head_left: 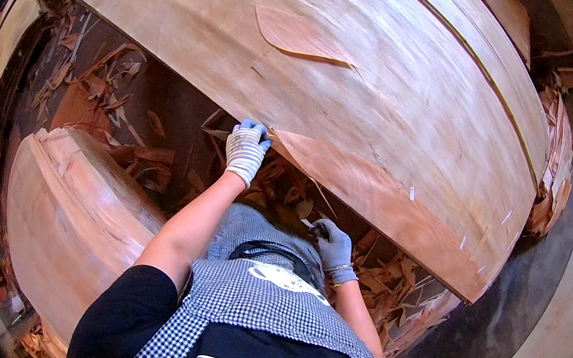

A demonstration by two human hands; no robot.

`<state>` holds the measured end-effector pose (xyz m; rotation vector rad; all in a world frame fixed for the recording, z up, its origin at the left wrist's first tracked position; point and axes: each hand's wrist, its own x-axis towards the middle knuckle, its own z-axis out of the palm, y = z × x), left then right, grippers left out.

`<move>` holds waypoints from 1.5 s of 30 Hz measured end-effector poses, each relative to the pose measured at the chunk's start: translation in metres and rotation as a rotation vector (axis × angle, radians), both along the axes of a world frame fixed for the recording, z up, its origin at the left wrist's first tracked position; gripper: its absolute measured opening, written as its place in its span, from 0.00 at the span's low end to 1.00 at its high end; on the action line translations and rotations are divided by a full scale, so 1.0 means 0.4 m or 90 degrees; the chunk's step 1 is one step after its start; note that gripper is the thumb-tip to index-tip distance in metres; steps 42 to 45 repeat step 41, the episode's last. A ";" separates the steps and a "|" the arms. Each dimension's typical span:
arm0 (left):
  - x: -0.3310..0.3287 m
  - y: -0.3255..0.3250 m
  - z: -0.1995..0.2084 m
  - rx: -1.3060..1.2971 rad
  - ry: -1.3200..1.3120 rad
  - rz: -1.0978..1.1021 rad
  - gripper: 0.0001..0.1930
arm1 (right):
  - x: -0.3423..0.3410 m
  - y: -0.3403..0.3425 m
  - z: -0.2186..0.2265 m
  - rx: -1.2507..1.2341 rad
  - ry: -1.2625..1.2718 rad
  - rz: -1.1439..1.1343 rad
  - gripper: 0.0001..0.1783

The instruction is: The person applies adhesive tape to large sheets of wood veneer, using a knife to trim excess veneer and tape while securing the sheets on a stack.

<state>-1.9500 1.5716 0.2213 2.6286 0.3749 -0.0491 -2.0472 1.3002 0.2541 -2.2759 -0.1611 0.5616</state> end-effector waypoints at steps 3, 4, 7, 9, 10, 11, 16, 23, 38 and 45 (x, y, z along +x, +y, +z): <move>-0.003 0.007 -0.021 -0.047 -0.082 0.011 0.13 | 0.005 -0.016 0.015 -0.015 0.010 -0.002 0.16; -0.002 0.009 -0.026 -0.080 -0.110 0.021 0.13 | 0.005 -0.020 0.020 -0.019 0.009 -0.001 0.16; -0.002 0.016 -0.027 -0.079 -0.021 -0.036 0.11 | -0.006 -0.037 0.024 -0.026 0.014 -0.004 0.16; -0.012 0.014 -0.015 -0.069 -0.016 -0.064 0.09 | -0.022 -0.059 0.002 -0.020 0.028 -0.010 0.15; -0.025 0.017 -0.005 -0.055 -0.065 -0.098 0.09 | -0.031 -0.069 -0.009 -0.021 0.015 -0.008 0.16; -0.044 0.026 0.010 -0.040 -0.115 -0.132 0.09 | -0.042 -0.079 -0.019 -0.022 0.002 -0.006 0.16; -0.226 0.179 0.060 0.071 -0.004 -0.093 0.09 | -0.072 -0.108 -0.012 0.031 0.011 0.003 0.16; -0.177 0.166 0.076 0.123 -0.034 -0.185 0.25 | -0.050 -0.056 -0.023 0.029 0.070 -0.055 0.16; -0.027 0.047 -0.026 0.199 -0.066 -0.336 0.27 | 0.257 0.301 -0.066 0.293 0.111 -0.270 0.07; -0.014 0.055 -0.032 0.188 -0.057 -0.356 0.27 | 0.317 0.330 -0.144 0.183 0.116 -0.263 0.11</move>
